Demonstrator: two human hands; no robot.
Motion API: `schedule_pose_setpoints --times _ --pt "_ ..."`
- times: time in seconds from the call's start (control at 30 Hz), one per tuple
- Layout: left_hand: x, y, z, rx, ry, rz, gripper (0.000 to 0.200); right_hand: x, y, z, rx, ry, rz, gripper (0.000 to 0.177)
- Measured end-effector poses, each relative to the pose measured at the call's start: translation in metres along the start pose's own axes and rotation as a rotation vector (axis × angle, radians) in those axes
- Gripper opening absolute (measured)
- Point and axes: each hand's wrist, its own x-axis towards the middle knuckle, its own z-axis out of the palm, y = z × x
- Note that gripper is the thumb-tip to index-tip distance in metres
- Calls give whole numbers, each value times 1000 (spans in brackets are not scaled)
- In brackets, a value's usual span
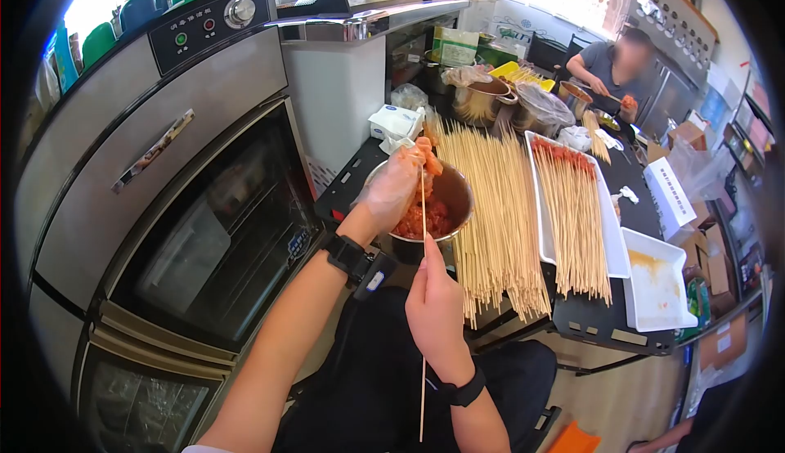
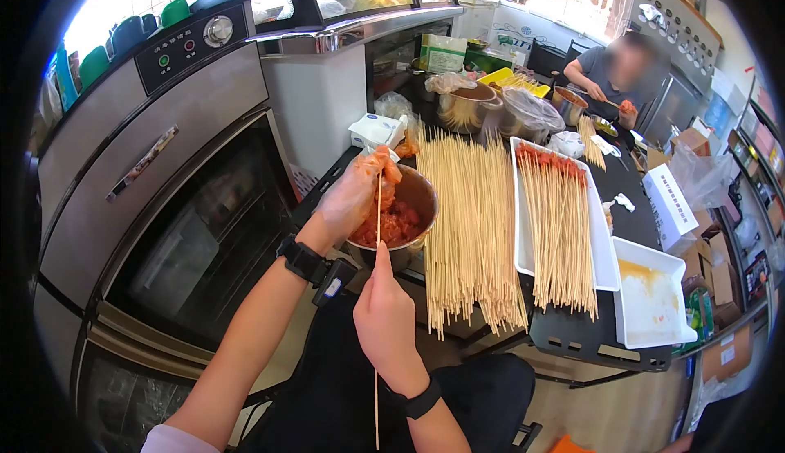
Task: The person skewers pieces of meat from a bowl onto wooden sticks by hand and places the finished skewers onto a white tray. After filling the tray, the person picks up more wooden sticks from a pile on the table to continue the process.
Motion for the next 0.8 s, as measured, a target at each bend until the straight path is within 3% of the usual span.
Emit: schedule_pose_setpoints --times 0.27,0.37,0.43,0.47,0.53,0.63,0.8 --pt "0 5 1 281 -72 86 30 26 12 7 -66 98 -54 45" --pt "-2 15 3 204 -78 -56 33 30 8 5 -78 98 -47 44" --pt "2 13 14 -238 131 -142 34 25 3 2 -96 35 -24 45" --pt "1 15 11 -242 131 -141 34 22 2 2 -99 5 -3 44" --pt "-4 17 1 -15 -69 33 32 18 5 6 -98 21 -30 45" --pt "4 11 -2 -210 12 -54 27 14 3 7 -85 13 -34 45" --pt "3 7 0 -190 47 -19 25 15 3 10 -76 -6 -36 45"
